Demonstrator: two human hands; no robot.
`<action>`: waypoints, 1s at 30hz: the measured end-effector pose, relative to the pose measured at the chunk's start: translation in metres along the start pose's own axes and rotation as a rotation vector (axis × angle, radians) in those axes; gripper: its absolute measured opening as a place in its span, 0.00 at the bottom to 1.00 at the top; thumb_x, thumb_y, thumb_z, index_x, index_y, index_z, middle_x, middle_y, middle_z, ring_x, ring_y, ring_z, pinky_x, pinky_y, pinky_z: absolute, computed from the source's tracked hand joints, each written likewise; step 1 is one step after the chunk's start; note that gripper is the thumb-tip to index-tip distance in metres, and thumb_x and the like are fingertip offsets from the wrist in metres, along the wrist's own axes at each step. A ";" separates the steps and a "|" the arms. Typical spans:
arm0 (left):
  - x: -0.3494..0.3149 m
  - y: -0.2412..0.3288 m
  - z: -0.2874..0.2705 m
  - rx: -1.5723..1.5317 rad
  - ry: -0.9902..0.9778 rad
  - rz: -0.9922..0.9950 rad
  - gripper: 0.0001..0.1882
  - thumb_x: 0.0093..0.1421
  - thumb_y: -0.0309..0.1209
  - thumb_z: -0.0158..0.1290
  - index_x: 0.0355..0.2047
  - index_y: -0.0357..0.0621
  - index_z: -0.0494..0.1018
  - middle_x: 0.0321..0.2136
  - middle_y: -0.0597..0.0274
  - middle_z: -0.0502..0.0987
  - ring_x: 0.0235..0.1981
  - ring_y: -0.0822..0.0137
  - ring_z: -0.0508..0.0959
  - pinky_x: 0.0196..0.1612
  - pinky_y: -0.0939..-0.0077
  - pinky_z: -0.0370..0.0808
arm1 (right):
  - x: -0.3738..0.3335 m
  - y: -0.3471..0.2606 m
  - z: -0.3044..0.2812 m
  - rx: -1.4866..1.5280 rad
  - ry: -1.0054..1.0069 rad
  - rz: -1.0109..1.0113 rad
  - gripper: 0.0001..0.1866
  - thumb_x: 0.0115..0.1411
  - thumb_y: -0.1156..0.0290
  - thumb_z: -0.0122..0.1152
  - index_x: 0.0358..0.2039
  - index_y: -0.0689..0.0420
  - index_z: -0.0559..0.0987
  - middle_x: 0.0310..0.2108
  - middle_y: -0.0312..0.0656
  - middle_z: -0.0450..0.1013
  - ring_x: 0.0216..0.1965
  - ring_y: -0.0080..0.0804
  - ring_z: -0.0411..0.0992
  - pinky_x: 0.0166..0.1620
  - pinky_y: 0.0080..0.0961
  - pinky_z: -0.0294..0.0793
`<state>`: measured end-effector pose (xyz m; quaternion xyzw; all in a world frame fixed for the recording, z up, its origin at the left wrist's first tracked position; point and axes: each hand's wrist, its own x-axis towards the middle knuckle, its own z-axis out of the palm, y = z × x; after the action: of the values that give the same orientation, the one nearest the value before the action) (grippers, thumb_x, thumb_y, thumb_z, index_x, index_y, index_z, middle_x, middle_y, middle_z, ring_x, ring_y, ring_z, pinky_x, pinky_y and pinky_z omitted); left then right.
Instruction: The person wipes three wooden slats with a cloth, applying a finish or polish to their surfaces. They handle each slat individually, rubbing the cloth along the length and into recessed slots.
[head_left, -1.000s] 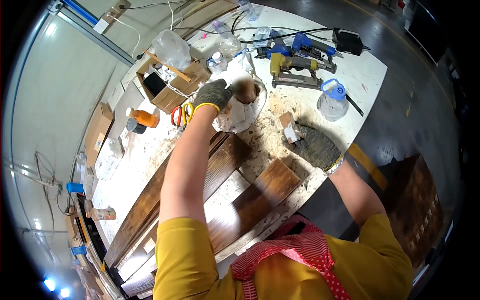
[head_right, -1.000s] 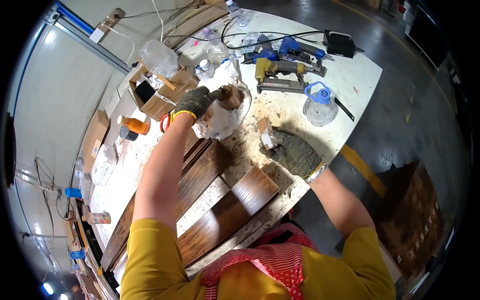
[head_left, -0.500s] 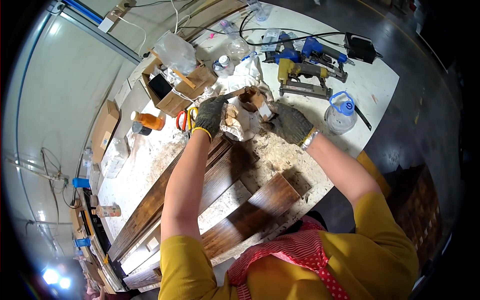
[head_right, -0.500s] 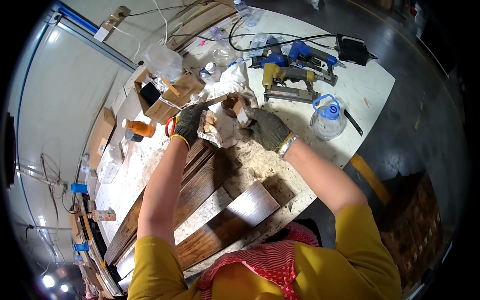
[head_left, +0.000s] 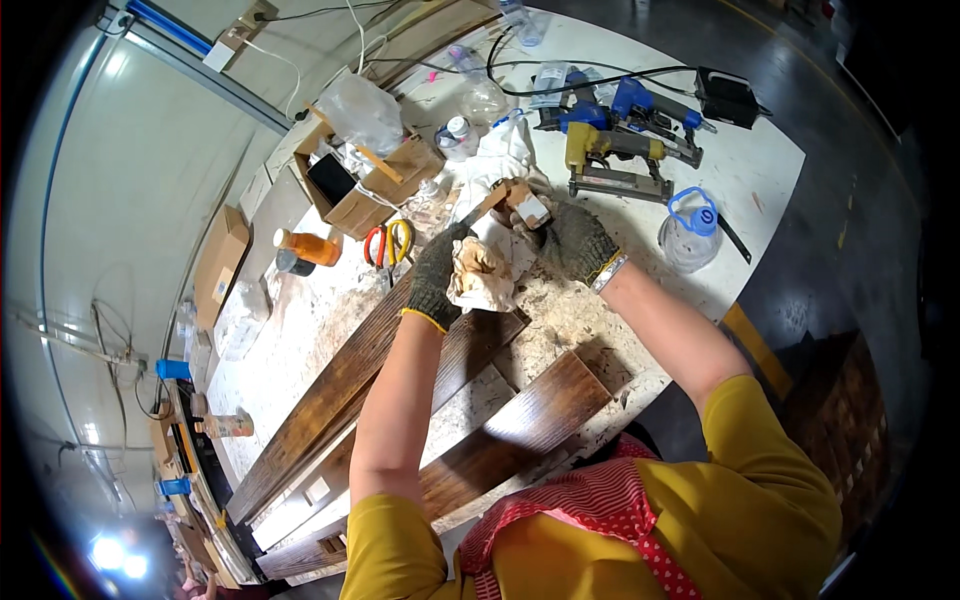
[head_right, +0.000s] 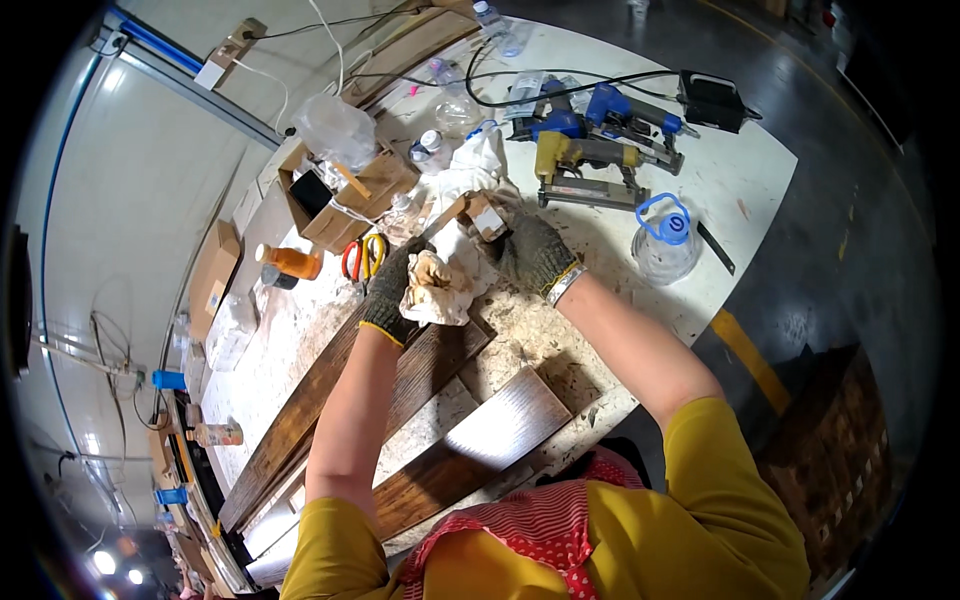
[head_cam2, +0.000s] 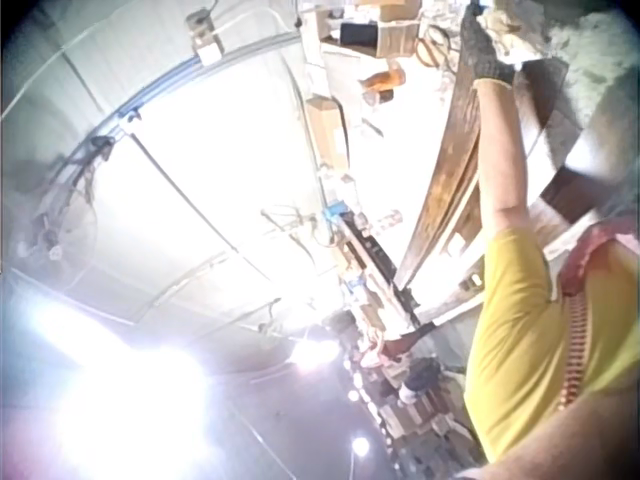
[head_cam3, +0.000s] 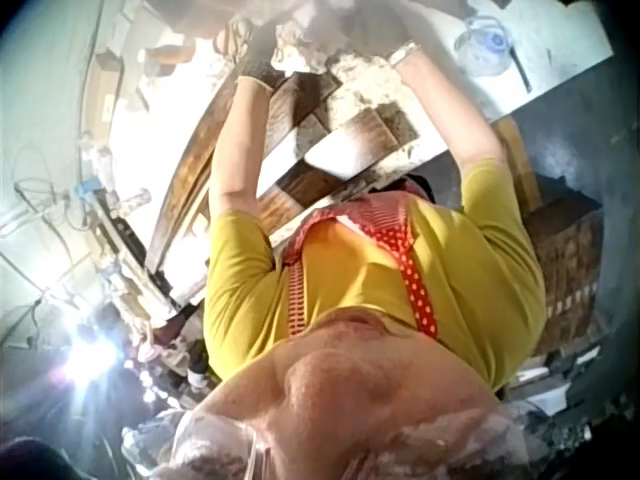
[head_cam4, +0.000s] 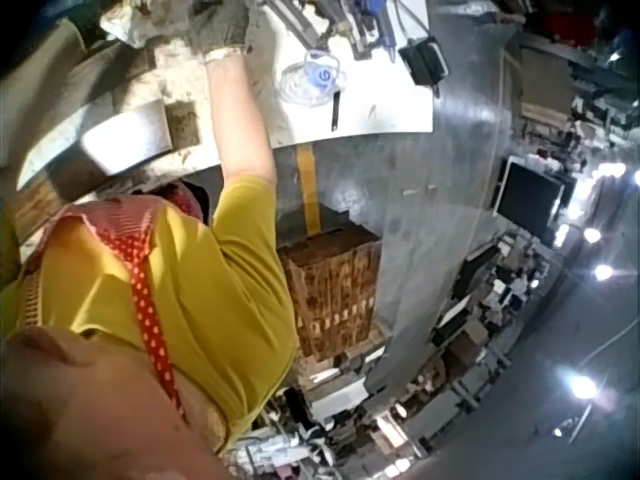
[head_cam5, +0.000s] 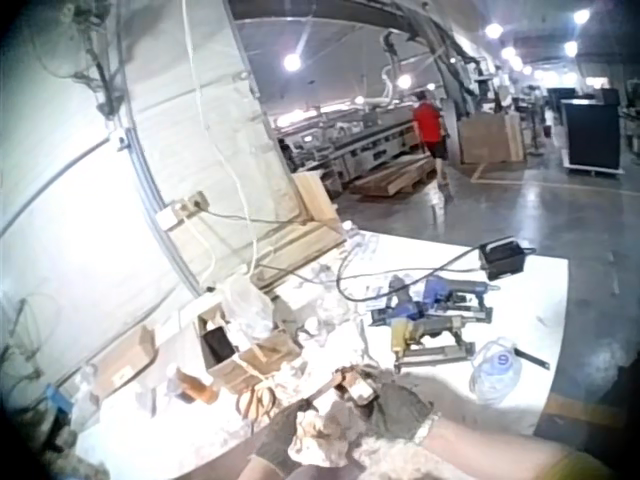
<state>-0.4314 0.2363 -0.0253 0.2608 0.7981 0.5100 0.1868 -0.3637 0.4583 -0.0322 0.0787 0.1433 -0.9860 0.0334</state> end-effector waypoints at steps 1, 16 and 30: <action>-0.001 -0.004 0.000 0.051 0.010 -0.005 0.09 0.64 0.25 0.48 0.42 0.40 0.76 0.36 0.58 0.79 0.37 0.66 0.78 0.42 0.70 0.75 | -0.002 -0.001 0.000 -0.005 0.031 -0.026 0.08 0.72 0.69 0.52 0.49 0.53 0.75 0.38 0.38 0.79 0.34 0.28 0.81 0.35 0.22 0.85; 0.012 -0.022 0.008 -0.349 0.105 -0.125 0.13 0.62 0.31 0.53 0.44 0.41 0.78 0.39 0.47 0.81 0.41 0.52 0.81 0.45 0.64 0.76 | -0.020 -0.002 0.001 -0.157 0.104 0.087 0.12 0.72 0.63 0.54 0.52 0.51 0.75 0.35 0.36 0.78 0.30 0.25 0.78 0.35 0.23 0.84; 0.006 -0.010 0.022 -0.091 0.111 -0.025 0.10 0.69 0.30 0.46 0.42 0.40 0.76 0.36 0.57 0.80 0.37 0.61 0.80 0.44 0.66 0.79 | -0.023 -0.005 -0.010 -0.176 0.185 0.158 0.08 0.71 0.66 0.52 0.48 0.48 0.75 0.31 0.36 0.76 0.26 0.26 0.76 0.27 0.24 0.82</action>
<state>-0.4262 0.2522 -0.0431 0.2133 0.7865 0.5570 0.1603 -0.3403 0.4666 -0.0365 0.1772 0.2251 -0.9524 0.1045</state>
